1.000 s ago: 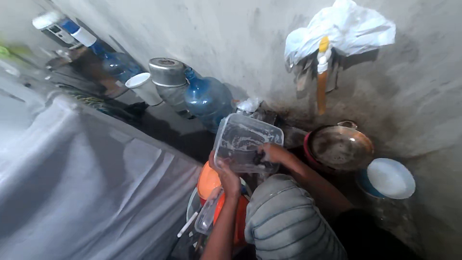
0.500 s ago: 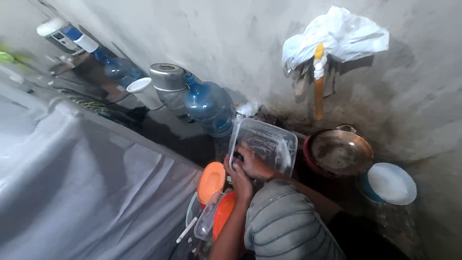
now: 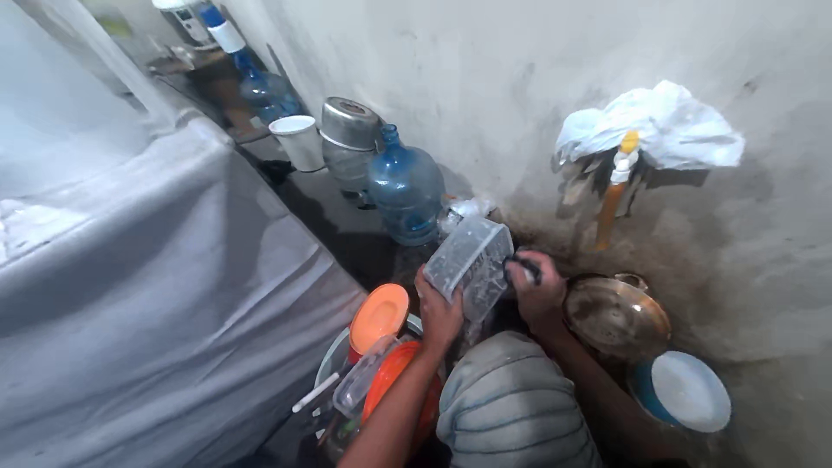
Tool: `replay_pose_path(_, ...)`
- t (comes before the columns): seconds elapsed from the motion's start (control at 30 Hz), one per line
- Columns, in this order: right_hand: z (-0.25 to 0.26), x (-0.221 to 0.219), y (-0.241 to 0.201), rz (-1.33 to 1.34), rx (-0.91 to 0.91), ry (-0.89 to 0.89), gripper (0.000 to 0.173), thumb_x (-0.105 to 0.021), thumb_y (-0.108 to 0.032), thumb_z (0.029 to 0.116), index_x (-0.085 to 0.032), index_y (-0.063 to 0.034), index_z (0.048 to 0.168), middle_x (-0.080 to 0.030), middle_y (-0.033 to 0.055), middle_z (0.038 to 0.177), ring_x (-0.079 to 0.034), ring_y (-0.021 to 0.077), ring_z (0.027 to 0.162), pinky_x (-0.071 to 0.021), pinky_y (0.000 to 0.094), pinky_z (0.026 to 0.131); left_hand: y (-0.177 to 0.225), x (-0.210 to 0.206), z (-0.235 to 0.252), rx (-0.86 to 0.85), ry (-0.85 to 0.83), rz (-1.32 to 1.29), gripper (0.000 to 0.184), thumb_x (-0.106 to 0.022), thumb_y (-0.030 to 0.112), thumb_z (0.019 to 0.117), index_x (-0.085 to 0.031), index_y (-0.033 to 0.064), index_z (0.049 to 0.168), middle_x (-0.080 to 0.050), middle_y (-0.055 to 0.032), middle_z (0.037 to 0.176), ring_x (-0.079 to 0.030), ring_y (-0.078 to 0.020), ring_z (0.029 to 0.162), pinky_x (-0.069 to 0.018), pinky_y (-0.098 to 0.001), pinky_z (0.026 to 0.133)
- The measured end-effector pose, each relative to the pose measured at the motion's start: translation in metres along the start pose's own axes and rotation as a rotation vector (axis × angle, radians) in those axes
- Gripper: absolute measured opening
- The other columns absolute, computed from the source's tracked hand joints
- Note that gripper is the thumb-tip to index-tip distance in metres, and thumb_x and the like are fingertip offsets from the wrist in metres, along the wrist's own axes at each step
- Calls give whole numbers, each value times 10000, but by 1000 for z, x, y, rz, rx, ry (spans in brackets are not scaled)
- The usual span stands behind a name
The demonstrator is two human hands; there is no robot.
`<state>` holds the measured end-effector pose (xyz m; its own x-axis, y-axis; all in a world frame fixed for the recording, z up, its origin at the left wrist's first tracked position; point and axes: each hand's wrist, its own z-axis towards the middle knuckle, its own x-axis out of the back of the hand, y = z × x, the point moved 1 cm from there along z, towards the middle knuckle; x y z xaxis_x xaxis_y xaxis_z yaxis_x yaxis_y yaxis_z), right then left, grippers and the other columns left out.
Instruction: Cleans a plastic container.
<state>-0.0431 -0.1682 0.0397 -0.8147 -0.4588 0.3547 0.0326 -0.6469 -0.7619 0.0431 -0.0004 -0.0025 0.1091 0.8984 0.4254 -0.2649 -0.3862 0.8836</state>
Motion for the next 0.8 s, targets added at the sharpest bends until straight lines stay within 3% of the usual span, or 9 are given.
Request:
replay_pose_path(0.1,34,8,-18,-89,402,161,225,-764,-248,898,-786,-108,1073,-739,87,983,-663,218,951,-535,380,891,16,-20,-2,-57,-68,103,879,-716,133,898,-188,23,1591,-566,-271,1389,-637,-370,1208,-533,-538,1008)
replay_pose_path(0.17,42,3,-30,-203,417,-79,191,-712,-242,919,-792,-152,1067,-700,123,1211,-624,313,1179,-500,495,1035,30,-34,-5,-93,-103,126,897,-713,67,863,-196,27,1596,-585,-288,1355,-661,-403,1153,-552,-557,963)
replay_pose_path(0.27,34,-16,-46,-457,362,-614,300,-621,-228,955,-729,-161,1227,-424,68,1606,-460,297,1431,-459,513,1120,44,-39,-6,-109,-183,96,754,-701,79,863,-364,-46,1526,-580,-298,1359,-627,-398,1203,-511,-531,1032)
replay_pose_path(0.37,23,-17,-53,-580,456,-889,439,-475,-313,1050,-592,-165,1447,-428,35,1619,-371,294,1503,-310,529,1218,38,-38,-6,-116,-101,73,363,-643,114,938,-639,-110,1224,-694,-257,1144,-675,-346,1104,-523,-485,1005)
replay_pose_path(0.43,29,-5,-38,-561,513,-843,488,-482,-452,1055,-590,-186,1449,-472,39,1587,-419,291,1475,-318,530,1221,32,-39,-4,-152,-40,86,412,-691,90,890,-642,-73,1265,-716,-237,1114,-703,-360,1041,-550,-530,953)
replay_pose_path(0.5,39,14,-14,-590,490,-781,573,-550,-485,1021,-504,-208,1520,-429,54,1616,-393,281,1494,-308,526,1226,29,-37,-5,-152,-34,85,567,-650,36,919,-511,-35,1464,-658,-238,1314,-675,-375,1158,-522,-537,1019)
replay_pose_path(0.63,51,35,-4,-751,192,-734,721,-653,-116,945,-360,-138,1603,-249,135,1694,-281,349,1545,-357,543,1196,29,-43,-8,-206,-3,45,630,-581,-62,888,-457,-37,1505,-523,-217,1504,-647,-364,1231,-527,-499,1028)
replay_pose_path(0.73,34,16,-19,-702,282,-696,477,-469,-123,1039,-495,-70,1513,-386,137,1632,-343,330,1518,-340,514,1213,45,-55,-11,-179,-86,14,593,-636,-4,896,-498,-38,1472,-540,-228,1477,-623,-353,1254,-506,-498,1058)
replay_pose_path(0.8,28,3,-33,-648,449,-713,396,-456,-143,1055,-597,-80,1419,-512,95,1547,-445,288,1459,-379,477,1198,55,-56,-7,-179,-97,36,446,-712,99,866,-630,-73,1269,-678,-246,1212,-686,-352,1091,-548,-518,966)
